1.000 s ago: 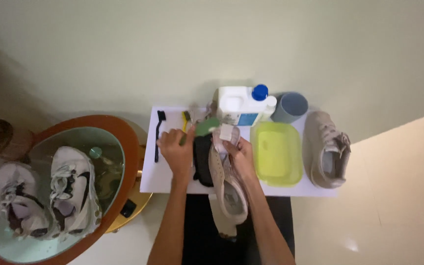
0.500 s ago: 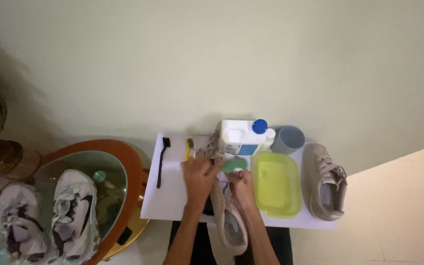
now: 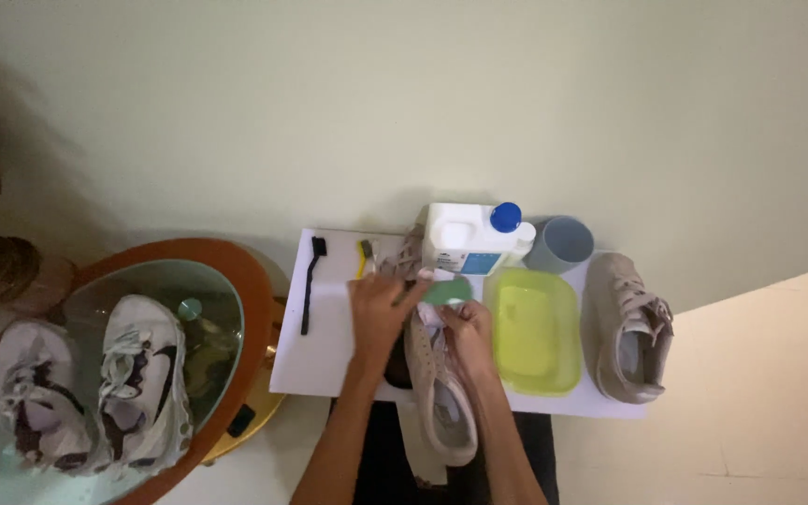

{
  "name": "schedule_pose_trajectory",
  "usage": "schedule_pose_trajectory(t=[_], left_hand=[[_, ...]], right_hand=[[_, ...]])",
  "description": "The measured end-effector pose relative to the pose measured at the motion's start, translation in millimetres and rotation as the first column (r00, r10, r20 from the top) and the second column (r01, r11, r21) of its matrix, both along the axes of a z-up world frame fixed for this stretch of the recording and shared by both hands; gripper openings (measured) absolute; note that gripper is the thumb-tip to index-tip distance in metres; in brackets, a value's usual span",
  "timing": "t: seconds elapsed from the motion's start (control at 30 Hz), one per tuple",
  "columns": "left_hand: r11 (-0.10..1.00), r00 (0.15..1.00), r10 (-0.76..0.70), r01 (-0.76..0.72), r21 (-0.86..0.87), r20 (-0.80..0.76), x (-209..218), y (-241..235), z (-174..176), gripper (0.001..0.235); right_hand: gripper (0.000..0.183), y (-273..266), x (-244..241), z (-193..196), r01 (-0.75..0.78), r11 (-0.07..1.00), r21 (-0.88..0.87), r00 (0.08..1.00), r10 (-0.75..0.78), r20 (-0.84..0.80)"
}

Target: The person scrubs the sole and upper of a beige sneaker using a green brush and a cleaning solution. They repeatedly dip the brush into a yellow tray of liquid and scrub different parts of the shoe, including the insole and laces.

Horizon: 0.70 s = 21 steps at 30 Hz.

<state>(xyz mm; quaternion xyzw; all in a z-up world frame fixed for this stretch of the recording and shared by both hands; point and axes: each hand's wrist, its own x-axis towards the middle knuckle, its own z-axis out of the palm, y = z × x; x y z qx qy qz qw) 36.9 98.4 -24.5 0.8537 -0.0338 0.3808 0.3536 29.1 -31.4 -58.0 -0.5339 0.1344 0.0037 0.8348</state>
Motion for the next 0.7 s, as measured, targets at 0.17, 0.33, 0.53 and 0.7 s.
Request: schedule_pose_trajectory(t=[0.17, 0.33, 0.53, 0.7], left_hand=[[0.977, 0.982, 0.186, -0.183, 0.113, -0.017, -9, 44, -7, 0.046], [1.000, 1.000, -0.022, 0.022, 0.021, 0.013, -6, 2, -3, 0.046], [0.989, 0.998, 0.059, -0.056, 0.137, -0.019, -7, 56, -23, 0.045], [0.993, 0.993, 0.099, -0.103, 0.057, 0.059, -9, 30, -11, 0.048]], right_hand=[[0.008, 14, -18, 89, -0.033, 0.998, -0.061, 0.999, 0.035, 0.031], [0.021, 2, -3, 3, 0.018, 0.991, -0.129, 0.999, -0.023, -0.038], [0.022, 5, -9, 46, -0.041, 0.996, -0.074, 0.999, 0.043, 0.022], [0.012, 4, -4, 30, -0.049, 0.992, -0.114, 0.999, 0.051, 0.014]])
